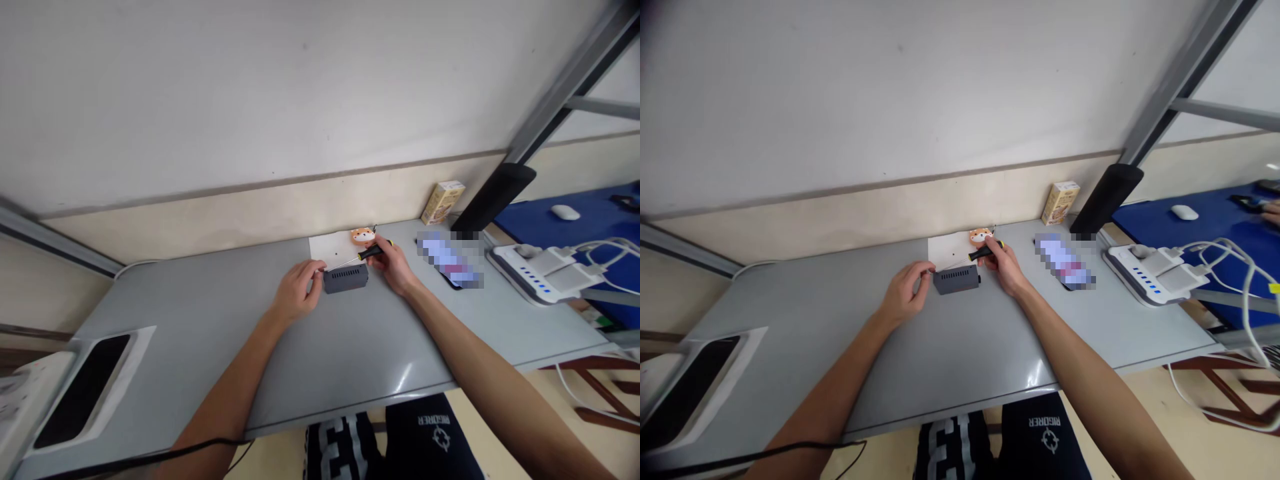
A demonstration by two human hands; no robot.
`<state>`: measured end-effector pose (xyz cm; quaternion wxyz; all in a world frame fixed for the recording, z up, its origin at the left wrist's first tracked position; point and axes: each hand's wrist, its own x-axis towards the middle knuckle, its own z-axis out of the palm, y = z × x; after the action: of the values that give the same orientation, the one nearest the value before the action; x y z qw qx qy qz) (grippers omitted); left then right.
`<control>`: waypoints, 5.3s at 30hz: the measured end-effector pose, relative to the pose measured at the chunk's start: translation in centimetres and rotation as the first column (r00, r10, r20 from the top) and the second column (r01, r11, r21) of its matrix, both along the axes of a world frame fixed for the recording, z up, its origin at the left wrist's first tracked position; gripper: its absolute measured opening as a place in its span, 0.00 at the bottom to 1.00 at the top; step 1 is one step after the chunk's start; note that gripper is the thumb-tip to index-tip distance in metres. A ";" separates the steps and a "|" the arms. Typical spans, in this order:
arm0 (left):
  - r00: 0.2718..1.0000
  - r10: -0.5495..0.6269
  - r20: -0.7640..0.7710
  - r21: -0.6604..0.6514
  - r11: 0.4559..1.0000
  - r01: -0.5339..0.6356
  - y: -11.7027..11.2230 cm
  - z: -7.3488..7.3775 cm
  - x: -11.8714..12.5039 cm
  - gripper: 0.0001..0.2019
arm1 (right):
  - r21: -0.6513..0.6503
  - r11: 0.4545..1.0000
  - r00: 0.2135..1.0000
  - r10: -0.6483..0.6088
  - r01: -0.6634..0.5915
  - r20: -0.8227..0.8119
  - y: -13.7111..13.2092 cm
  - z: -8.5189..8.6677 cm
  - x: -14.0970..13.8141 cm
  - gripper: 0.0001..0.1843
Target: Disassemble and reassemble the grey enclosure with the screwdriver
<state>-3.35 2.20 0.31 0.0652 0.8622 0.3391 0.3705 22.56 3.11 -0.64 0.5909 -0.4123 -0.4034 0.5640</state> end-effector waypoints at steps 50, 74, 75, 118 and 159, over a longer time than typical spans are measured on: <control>0.999 0.041 -0.013 0.164 0.986 -0.038 0.2 -0.2 -0.2 0.15 | -0.038 0.999 0.999 0.015 -0.016 -0.032 0.2 -0.3 0.2 0.24; 0.999 0.026 -0.045 0.184 0.983 -0.017 0.2 -0.3 -0.1 0.16 | -0.063 0.998 0.998 0.028 -0.032 -0.059 0.3 -0.3 0.0 0.23; 0.999 0.020 -0.048 0.194 0.981 -0.011 0.2 -0.4 -0.2 0.16 | -0.059 0.998 0.998 0.026 -0.030 -0.055 0.3 -0.4 0.0 0.23; 0.988 -0.093 -0.119 0.093 0.990 0.104 -0.8 -0.2 1.8 0.15 | 0.002 0.979 0.942 -0.195 0.202 0.274 0.9 -0.6 1.0 0.29; 0.989 -0.084 -0.122 0.110 0.989 0.097 -1.0 -0.3 2.0 0.15 | 0.079 0.981 0.912 -0.194 0.178 0.362 0.8 -1.2 0.8 0.30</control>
<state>-1.37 1.24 0.03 0.0119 0.8993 0.2807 0.3351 23.40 3.88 -1.80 0.5649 -0.5339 -0.4783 0.4089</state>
